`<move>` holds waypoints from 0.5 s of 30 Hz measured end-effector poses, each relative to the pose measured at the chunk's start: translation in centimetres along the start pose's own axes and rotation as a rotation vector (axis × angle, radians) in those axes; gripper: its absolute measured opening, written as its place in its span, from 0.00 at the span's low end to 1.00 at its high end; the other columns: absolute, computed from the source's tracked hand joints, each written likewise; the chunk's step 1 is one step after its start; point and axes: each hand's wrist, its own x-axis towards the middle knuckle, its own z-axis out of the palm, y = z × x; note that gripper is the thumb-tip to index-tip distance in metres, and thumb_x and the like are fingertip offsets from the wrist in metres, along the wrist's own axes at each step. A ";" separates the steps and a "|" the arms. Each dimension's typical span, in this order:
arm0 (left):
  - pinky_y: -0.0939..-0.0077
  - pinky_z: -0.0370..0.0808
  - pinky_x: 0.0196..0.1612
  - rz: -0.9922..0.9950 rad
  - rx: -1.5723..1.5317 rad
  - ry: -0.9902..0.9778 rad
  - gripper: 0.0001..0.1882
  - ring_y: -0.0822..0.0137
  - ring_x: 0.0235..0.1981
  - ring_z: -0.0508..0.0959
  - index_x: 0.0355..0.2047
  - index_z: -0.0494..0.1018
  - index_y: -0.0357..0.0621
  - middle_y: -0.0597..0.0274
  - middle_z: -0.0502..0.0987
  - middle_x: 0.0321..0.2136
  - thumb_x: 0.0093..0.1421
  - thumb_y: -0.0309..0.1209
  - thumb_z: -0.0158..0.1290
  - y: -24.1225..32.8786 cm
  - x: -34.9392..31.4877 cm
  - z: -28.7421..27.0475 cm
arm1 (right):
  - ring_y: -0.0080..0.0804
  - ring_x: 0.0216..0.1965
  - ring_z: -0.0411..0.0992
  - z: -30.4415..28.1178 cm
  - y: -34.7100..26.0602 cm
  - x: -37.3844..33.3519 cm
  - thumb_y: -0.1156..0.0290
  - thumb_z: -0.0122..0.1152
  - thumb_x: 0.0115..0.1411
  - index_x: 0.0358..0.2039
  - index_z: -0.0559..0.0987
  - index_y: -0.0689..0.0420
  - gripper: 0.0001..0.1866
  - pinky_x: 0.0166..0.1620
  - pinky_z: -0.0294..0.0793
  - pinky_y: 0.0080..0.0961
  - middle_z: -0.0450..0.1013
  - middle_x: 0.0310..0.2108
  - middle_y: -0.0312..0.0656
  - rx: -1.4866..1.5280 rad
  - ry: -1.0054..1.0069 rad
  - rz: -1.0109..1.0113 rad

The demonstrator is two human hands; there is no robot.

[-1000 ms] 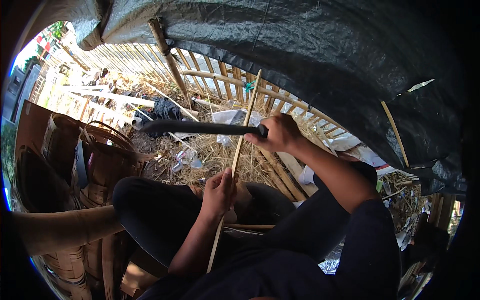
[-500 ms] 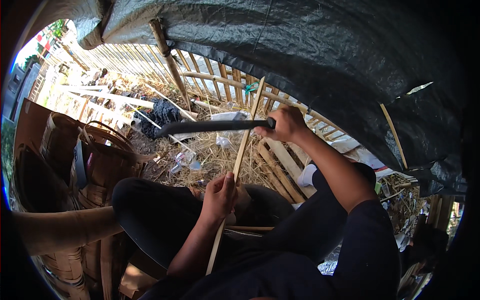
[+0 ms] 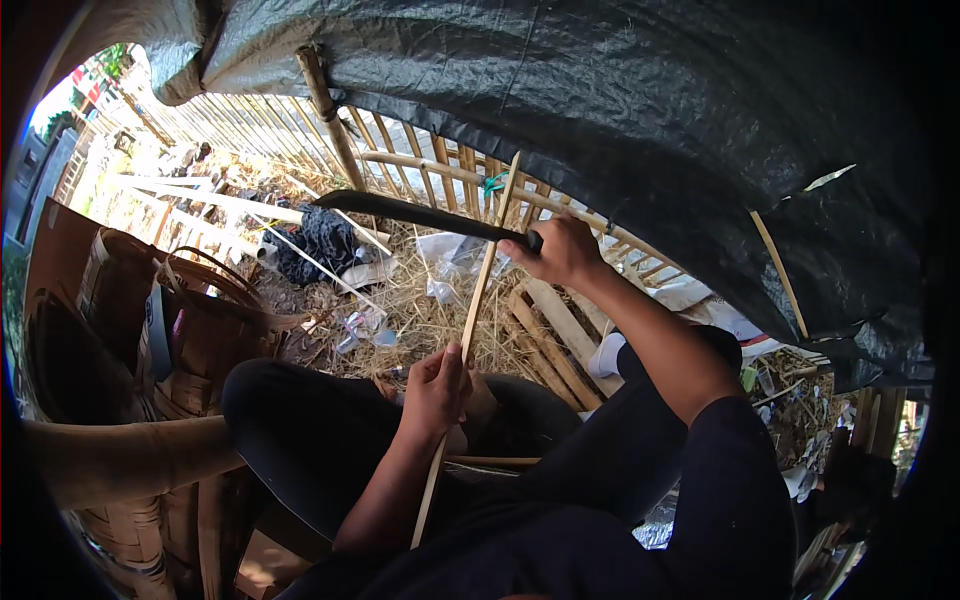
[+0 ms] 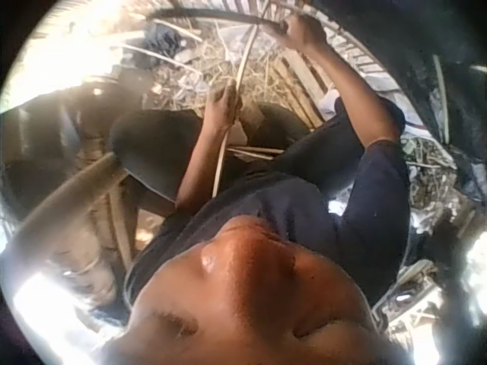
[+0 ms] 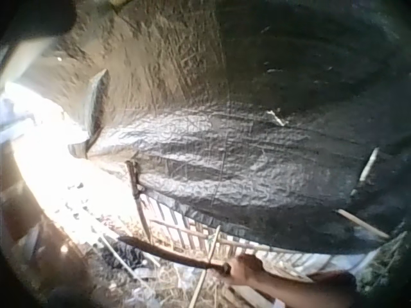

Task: The person shaves a thin strip of wood using a large knife while holding the piece against their lap.

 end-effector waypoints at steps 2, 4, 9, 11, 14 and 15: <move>0.84 0.62 0.12 -0.021 -0.038 0.008 0.25 0.80 0.10 0.62 0.26 0.68 0.43 0.70 0.64 0.12 0.70 0.50 0.39 -0.4 0.1 -0.6 | 0.47 0.19 0.76 -0.4 -3.3 -0.9 0.23 0.50 0.47 0.14 0.78 0.56 0.41 0.27 0.75 0.42 0.71 0.13 0.48 -0.025 -0.116 0.001; 0.84 0.62 0.12 -0.066 -0.041 0.009 0.24 0.79 0.10 0.62 0.26 0.67 0.43 0.70 0.64 0.12 0.70 0.49 0.39 -0.2 -0.6 -0.5 | 0.45 0.17 0.75 -0.6 -3.7 -1.6 0.23 0.50 0.46 0.13 0.77 0.54 0.41 0.25 0.74 0.40 0.70 0.10 0.46 -0.086 -0.047 -0.237; 0.83 0.62 0.12 0.000 -0.003 -0.021 0.23 0.79 0.09 0.63 0.27 0.68 0.42 0.69 0.64 0.12 0.70 0.48 0.39 0.2 0.0 0.1 | 0.48 0.19 0.74 -1.4 0.6 0.9 0.30 0.53 0.51 0.11 0.76 0.60 0.40 0.25 0.70 0.39 0.68 0.11 0.49 -0.005 -0.028 0.100; 0.83 0.62 0.12 0.069 0.019 -0.038 0.23 0.79 0.09 0.62 0.28 0.69 0.41 0.69 0.64 0.12 0.70 0.47 0.40 -0.1 0.4 -0.2 | 0.48 0.19 0.74 -0.5 0.5 0.6 0.30 0.53 0.52 0.11 0.76 0.61 0.40 0.25 0.70 0.40 0.68 0.11 0.50 0.015 -0.020 0.124; 0.82 0.64 0.13 -0.080 -0.071 -0.052 0.22 0.76 0.09 0.65 0.28 0.70 0.40 0.67 0.66 0.12 0.70 0.46 0.41 0.2 0.9 -0.9 | 0.47 0.21 0.76 -0.2 0.3 0.4 0.25 0.49 0.49 0.11 0.76 0.60 0.43 0.27 0.73 0.41 0.71 0.12 0.48 0.005 -0.064 0.123; 0.81 0.65 0.13 -0.127 -0.145 -0.068 0.22 0.75 0.10 0.66 0.28 0.71 0.39 0.65 0.67 0.12 0.70 0.45 0.41 0.5 1.1 -1.0 | 0.46 0.21 0.76 -0.1 0.3 0.3 0.24 0.49 0.49 0.12 0.76 0.60 0.44 0.27 0.73 0.41 0.71 0.13 0.48 -0.021 -0.069 0.121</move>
